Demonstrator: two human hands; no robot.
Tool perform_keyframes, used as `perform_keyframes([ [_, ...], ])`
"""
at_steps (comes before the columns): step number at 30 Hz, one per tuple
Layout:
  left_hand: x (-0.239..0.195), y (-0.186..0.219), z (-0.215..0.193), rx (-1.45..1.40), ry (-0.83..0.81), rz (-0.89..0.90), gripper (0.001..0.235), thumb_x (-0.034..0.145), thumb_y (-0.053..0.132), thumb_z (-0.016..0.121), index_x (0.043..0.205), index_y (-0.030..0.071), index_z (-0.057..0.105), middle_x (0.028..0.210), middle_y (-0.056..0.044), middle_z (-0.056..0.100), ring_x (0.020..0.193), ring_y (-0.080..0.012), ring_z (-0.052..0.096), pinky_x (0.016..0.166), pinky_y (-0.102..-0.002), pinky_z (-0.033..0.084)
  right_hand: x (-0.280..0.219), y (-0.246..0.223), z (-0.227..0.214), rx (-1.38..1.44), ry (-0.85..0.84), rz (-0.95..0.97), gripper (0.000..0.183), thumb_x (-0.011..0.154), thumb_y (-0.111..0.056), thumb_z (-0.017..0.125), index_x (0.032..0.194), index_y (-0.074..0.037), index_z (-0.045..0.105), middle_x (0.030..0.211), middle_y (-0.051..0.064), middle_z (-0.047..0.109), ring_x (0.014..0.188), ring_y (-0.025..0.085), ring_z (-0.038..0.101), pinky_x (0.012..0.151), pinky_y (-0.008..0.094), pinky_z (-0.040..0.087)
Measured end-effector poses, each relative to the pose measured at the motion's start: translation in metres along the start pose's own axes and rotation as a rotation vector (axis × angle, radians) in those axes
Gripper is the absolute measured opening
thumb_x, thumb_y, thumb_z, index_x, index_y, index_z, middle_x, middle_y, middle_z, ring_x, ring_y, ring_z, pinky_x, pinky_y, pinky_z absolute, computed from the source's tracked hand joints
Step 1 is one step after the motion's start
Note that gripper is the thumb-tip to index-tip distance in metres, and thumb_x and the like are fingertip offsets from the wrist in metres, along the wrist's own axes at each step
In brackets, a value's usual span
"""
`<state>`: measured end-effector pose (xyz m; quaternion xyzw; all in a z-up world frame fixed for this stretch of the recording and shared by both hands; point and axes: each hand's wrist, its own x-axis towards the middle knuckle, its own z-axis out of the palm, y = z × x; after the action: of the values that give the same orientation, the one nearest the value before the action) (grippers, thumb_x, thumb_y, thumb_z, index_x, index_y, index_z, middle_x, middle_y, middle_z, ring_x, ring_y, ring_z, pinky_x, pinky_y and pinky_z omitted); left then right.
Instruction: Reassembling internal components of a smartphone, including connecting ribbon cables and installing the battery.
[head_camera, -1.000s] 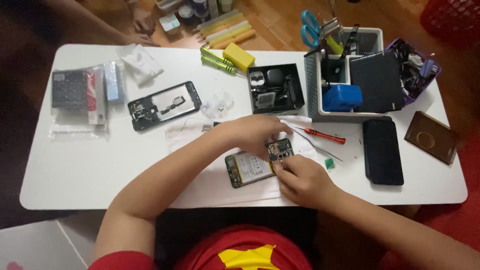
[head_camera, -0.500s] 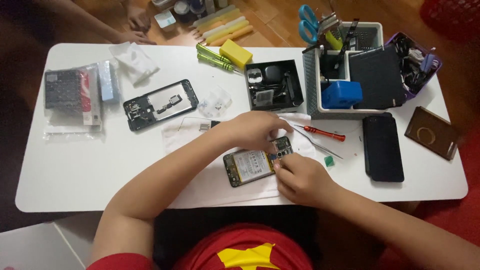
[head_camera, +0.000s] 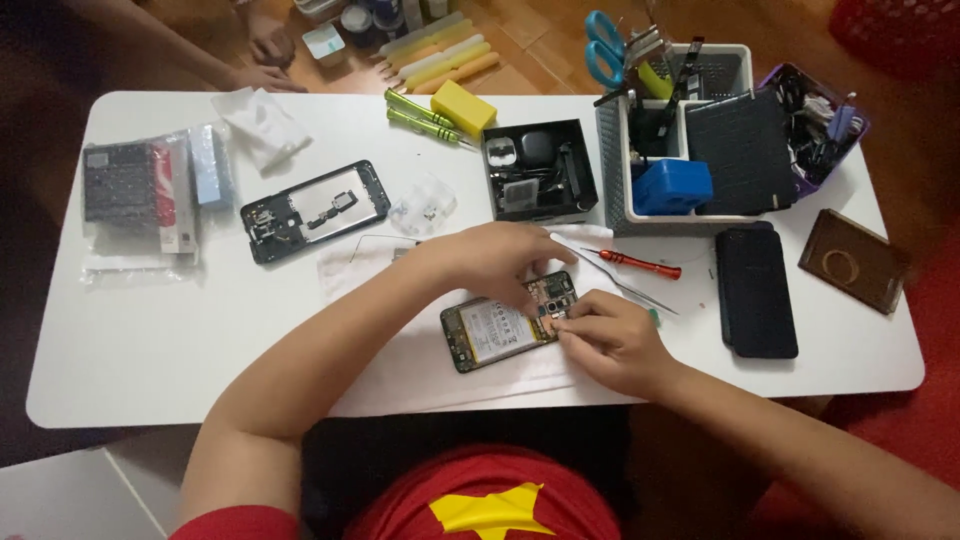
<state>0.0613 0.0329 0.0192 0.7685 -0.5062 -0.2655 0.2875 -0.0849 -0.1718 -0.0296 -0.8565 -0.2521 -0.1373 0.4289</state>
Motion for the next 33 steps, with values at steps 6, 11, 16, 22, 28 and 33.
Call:
perform_keyframes([
  [6,0.001,0.007,0.000,0.116,-0.051,0.013,0.098,0.054,0.019,0.102,0.142,0.007,0.059,0.111,-0.020,0.070,0.094,-0.0409,0.072,0.081,-0.055,0.059,0.004,-0.012,0.000,-0.046,-0.003,-0.040,0.010,0.084,-0.007,0.075,0.092,-0.003,0.080,0.080,0.012,0.071,0.063,0.030,0.069,0.051,0.035,0.054],
  [11,0.003,0.001,0.004,0.103,-0.048,0.002,0.103,0.050,0.021,0.104,0.142,0.008,0.059,0.108,-0.018,0.070,0.093,-0.0379,0.073,0.080,-0.051,0.060,0.008,-0.020,0.002,-0.140,-0.019,-0.101,0.008,0.084,-0.005,0.074,0.091,-0.003,0.078,0.081,0.012,0.070,0.062,0.032,0.068,0.047,0.038,0.051],
  [16,0.001,0.000,0.001,0.056,-0.058,-0.001,0.103,0.050,0.020,0.104,0.142,0.009,0.058,0.108,-0.018,0.070,0.095,-0.0371,0.073,0.081,-0.050,0.060,-0.001,-0.009,0.010,-0.267,-0.053,-0.195,0.003,0.082,-0.008,0.075,0.085,-0.007,0.076,0.084,0.007,0.067,0.064,0.025,0.066,0.050,0.034,0.051],
  [22,0.005,-0.014,0.006,0.041,-0.052,0.040,0.101,0.050,0.015,0.103,0.141,0.007,0.059,0.105,-0.017,0.070,0.088,-0.0348,0.072,0.078,-0.048,0.060,0.004,-0.012,0.014,-0.412,-0.146,-0.163,0.011,0.084,-0.017,0.071,0.077,-0.010,0.066,0.075,0.003,0.055,0.060,0.024,0.059,0.048,0.035,0.047],
  [28,0.005,-0.015,0.007,0.046,-0.064,0.079,0.103,0.050,0.014,0.103,0.142,0.006,0.059,0.106,-0.018,0.069,0.088,-0.0361,0.072,0.078,-0.049,0.060,0.004,-0.018,0.012,-0.545,-0.146,-0.212,0.013,0.084,-0.016,0.072,0.076,-0.010,0.064,0.071,0.003,0.052,0.056,0.024,0.056,0.044,0.034,0.044],
  [33,0.007,-0.020,0.009,0.018,-0.053,0.087,0.101,0.049,0.014,0.103,0.140,0.006,0.061,0.105,-0.018,0.070,0.086,-0.0353,0.072,0.075,-0.047,0.060,-0.002,-0.012,0.012,-0.451,-0.089,-0.228,0.008,0.083,-0.015,0.071,0.090,-0.013,0.075,0.076,0.003,0.060,0.061,0.022,0.061,0.046,0.034,0.047],
])
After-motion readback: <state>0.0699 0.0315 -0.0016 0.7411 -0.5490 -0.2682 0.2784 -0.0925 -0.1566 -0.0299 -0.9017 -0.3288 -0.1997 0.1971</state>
